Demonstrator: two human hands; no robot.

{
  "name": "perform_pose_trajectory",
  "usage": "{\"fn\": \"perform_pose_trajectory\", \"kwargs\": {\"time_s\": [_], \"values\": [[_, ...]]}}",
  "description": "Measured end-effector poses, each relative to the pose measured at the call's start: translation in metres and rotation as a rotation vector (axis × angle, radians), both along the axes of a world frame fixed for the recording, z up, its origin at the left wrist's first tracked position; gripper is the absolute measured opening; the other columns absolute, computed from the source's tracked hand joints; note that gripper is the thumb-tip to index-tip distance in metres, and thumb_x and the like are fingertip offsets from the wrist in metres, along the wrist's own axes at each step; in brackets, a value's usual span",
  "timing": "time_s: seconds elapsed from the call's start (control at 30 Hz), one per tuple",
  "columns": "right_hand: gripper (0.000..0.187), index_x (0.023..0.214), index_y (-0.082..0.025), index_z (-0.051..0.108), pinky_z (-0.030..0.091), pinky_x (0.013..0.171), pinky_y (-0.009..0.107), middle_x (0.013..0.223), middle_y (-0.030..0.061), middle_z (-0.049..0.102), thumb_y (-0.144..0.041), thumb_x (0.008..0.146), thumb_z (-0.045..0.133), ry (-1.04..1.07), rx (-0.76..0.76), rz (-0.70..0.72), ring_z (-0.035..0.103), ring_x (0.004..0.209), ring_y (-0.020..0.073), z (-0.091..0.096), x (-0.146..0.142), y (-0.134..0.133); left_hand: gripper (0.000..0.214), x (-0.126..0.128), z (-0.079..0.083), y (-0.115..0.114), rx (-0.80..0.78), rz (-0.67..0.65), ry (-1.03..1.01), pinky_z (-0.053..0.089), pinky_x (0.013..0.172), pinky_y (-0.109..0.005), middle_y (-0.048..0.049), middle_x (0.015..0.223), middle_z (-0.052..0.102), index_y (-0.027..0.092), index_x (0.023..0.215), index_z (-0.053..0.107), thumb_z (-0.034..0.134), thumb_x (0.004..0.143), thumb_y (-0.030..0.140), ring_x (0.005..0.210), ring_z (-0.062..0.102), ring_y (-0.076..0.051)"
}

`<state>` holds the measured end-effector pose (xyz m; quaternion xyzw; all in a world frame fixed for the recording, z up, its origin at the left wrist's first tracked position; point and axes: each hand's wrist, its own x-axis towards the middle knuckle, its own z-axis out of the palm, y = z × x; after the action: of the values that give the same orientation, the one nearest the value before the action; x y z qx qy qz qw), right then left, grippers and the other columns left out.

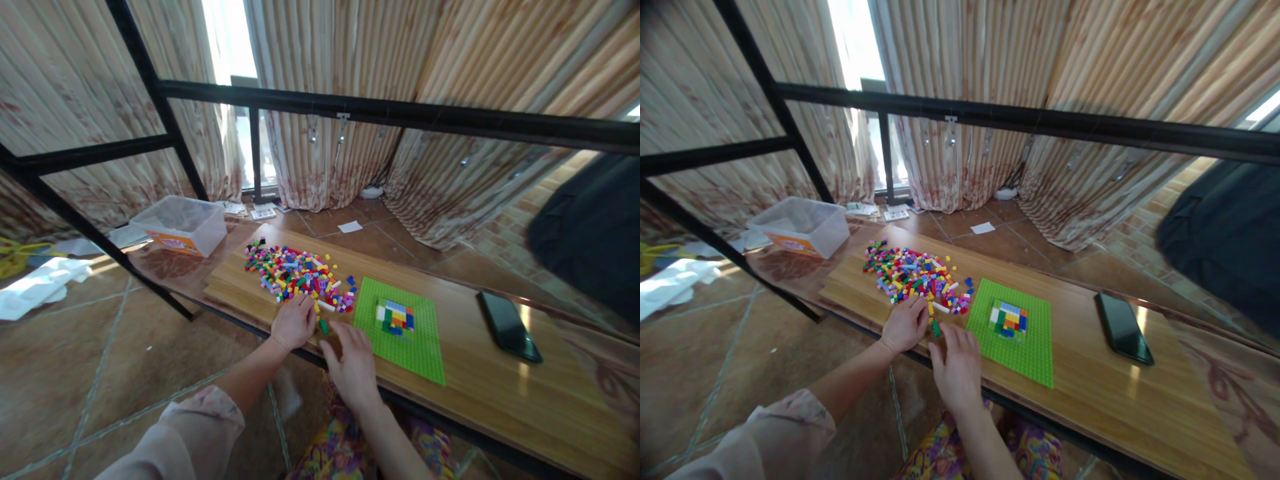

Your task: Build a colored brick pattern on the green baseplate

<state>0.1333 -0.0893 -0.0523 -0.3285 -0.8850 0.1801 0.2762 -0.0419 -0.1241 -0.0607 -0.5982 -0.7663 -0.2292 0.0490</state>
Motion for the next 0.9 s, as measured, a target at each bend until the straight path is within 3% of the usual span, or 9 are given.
{"fn": "perform_pose_trajectory", "kwargs": {"time_s": [0.13,0.27,0.6,0.77,0.9], "values": [[0.031,0.119,-0.017,0.06,0.044,0.086,0.045,0.107,0.0123,0.067,-0.025,0.09,0.051,-0.014,-0.063,-0.062,0.056,0.102,0.0292,0.001,-0.031,-0.014,0.016,-0.001,0.0,0.001,0.018,0.014,-0.005,0.044,0.067,-0.028,-0.0058,0.088,0.061,0.019,0.083,0.055,0.043,0.092,0.02,0.078,0.057,-0.017],[0.028,0.111,-0.019,0.065,0.045,0.086,0.042,0.1,0.0102,0.067,-0.015,0.089,0.047,-0.029,-0.08,-0.064,0.058,0.095,0.0266,0.0,-0.032,-0.006,0.014,-0.002,-0.001,0.001,0.037,-0.001,0.0,0.044,0.068,-0.028,-0.0061,0.086,0.061,0.019,0.082,0.055,0.045,0.091,0.019,0.078,0.058,-0.017],[0.027,0.109,-0.019,0.066,0.047,0.085,0.032,0.102,0.0079,0.068,-0.019,0.091,0.045,0.23,-0.269,-0.059,0.062,0.094,0.019,0.004,-0.008,-0.005,0.013,-0.002,-0.002,0.002,0.049,-0.007,0.009,0.043,0.068,-0.029,-0.006,0.086,0.061,0.019,0.082,0.055,0.045,0.091,0.019,0.077,0.057,-0.017],[0.026,0.103,-0.019,0.069,0.048,0.085,0.034,0.102,0.0082,0.068,-0.029,0.088,0.05,0.294,-0.38,-0.198,0.063,0.094,0.0202,-0.002,0.019,0.008,0.015,-0.002,-0.001,0.002,0.046,-0.002,0.02,0.043,0.068,-0.029,-0.0061,0.086,0.061,0.019,0.081,0.055,0.044,0.092,0.02,0.078,0.057,-0.017],[0.027,0.097,-0.018,0.07,0.048,0.081,0.037,0.097,0.0085,0.069,-0.033,0.083,0.053,0.209,-0.409,-0.317,0.064,0.086,0.0219,-0.006,0.04,0.024,0.015,-0.001,-0.001,0.002,0.037,0.004,0.012,0.043,0.068,-0.029,-0.0061,0.087,0.061,0.019,0.082,0.055,0.044,0.092,0.021,0.078,0.058,-0.017]]}}
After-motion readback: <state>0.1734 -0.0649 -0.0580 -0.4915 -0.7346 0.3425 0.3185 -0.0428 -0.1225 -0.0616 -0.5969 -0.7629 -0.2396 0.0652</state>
